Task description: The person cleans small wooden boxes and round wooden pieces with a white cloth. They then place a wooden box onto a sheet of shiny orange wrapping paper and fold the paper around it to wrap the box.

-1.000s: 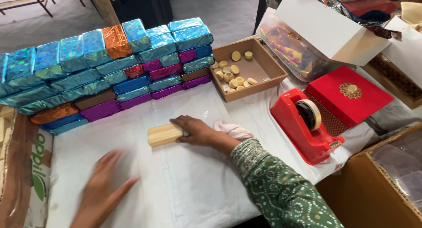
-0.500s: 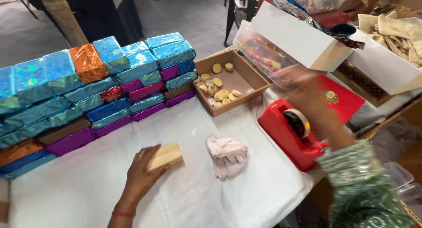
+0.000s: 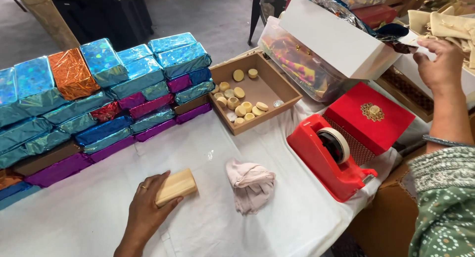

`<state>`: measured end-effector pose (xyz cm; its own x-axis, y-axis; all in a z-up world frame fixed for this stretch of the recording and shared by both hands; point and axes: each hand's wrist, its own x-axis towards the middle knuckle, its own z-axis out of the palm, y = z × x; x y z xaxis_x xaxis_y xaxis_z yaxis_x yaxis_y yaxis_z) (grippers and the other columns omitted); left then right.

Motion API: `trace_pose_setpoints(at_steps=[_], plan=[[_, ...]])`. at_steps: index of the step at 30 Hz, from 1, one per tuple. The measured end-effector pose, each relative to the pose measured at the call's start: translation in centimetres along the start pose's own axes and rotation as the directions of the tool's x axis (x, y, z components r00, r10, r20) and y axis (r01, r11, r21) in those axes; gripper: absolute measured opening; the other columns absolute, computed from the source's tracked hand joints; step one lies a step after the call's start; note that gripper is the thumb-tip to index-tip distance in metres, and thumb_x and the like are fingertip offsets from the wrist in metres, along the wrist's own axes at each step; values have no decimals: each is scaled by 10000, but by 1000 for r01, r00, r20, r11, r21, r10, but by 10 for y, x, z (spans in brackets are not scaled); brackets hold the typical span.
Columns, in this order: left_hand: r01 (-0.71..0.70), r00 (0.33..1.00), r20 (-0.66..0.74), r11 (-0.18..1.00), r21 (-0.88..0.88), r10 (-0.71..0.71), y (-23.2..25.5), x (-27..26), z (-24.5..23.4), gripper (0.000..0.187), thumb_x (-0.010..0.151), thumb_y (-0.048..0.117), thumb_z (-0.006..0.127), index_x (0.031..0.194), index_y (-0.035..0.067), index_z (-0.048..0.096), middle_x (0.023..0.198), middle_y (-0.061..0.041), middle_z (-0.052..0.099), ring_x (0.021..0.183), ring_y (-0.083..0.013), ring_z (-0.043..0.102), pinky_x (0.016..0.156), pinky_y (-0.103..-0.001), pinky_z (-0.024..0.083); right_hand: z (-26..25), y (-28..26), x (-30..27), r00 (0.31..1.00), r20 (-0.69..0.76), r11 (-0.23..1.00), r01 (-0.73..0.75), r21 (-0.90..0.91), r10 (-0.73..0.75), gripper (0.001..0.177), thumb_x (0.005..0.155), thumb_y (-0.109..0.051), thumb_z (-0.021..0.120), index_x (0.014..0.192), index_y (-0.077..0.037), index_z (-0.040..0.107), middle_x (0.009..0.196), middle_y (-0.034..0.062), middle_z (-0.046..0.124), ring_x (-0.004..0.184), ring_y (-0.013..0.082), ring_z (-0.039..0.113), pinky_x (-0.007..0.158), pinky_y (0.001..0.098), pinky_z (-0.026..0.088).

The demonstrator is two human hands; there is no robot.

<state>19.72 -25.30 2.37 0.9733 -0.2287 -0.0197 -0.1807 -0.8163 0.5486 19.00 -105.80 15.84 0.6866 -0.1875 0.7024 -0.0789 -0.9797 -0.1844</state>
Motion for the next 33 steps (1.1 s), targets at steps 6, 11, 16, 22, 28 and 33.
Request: trace_pose_setpoints(at_steps=[6, 11, 16, 22, 28, 33], plan=[[60, 997, 43, 998, 16, -61, 0, 0, 1, 885, 670, 537, 831, 1482, 351, 531, 1369, 23, 565, 1244, -188, 569, 943, -405, 594, 1, -29, 6, 998, -56, 997, -27, 71, 31, 109, 1104, 19, 754, 1171, -47, 809, 1104, 132, 777, 1050, 218, 743, 829, 390, 592], [26, 1000, 17, 1000, 10, -26, -3, 0, 2, 871, 680, 530, 828, 1480, 339, 541, 1367, 4, 570, 1236, -199, 577, 947, -411, 587, 1, -18, 7, 997, -74, 995, -15, 94, 22, 174, 1022, 69, 636, 1120, 4, 764, 984, 127, 776, 886, 123, 753, 828, 307, 616], [22, 1000, 14, 1000, 6, -22, -1, 0, 1, 849, 682, 521, 831, 1456, 328, 541, 1366, 2, 574, 1237, -201, 579, 940, -413, 589, -10, -20, 3, 996, -75, 993, -37, 113, 46, 97, 999, 34, 717, 1076, 54, 772, 984, 144, 764, 874, 145, 709, 844, 322, 569], [31, 999, 17, 999, 9, -31, -1, 0, 1, 847, 679, 522, 832, 1451, 328, 544, 1358, 7, 582, 1233, -196, 582, 929, -411, 593, -37, -65, 4, 991, -83, 893, -57, 446, 105, 106, 1055, -15, 711, 1158, -6, 730, 1099, 84, 726, 977, 93, 665, 899, 258, 545], [45, 999, 27, 999, 31, -46, 1, 0, 2, 849, 688, 538, 818, 1460, 335, 530, 1361, 6, 568, 1237, -191, 577, 915, -411, 602, -1, 77, -3, 997, -77, 899, 34, 436, 0, 93, 1082, 29, 652, 1168, 54, 679, 1203, 133, 717, 1073, 152, 670, 1034, 275, 581], [50, 998, 27, 998, 30, -51, 0, 0, 3, 862, 693, 535, 815, 1485, 345, 534, 1365, 12, 567, 1227, -189, 584, 909, -411, 605, -29, 1, 12, 982, -106, 824, -70, 562, 155, 68, 1090, -101, 677, 1091, -49, 720, 1121, 15, 688, 1051, 97, 708, 979, 266, 620]])
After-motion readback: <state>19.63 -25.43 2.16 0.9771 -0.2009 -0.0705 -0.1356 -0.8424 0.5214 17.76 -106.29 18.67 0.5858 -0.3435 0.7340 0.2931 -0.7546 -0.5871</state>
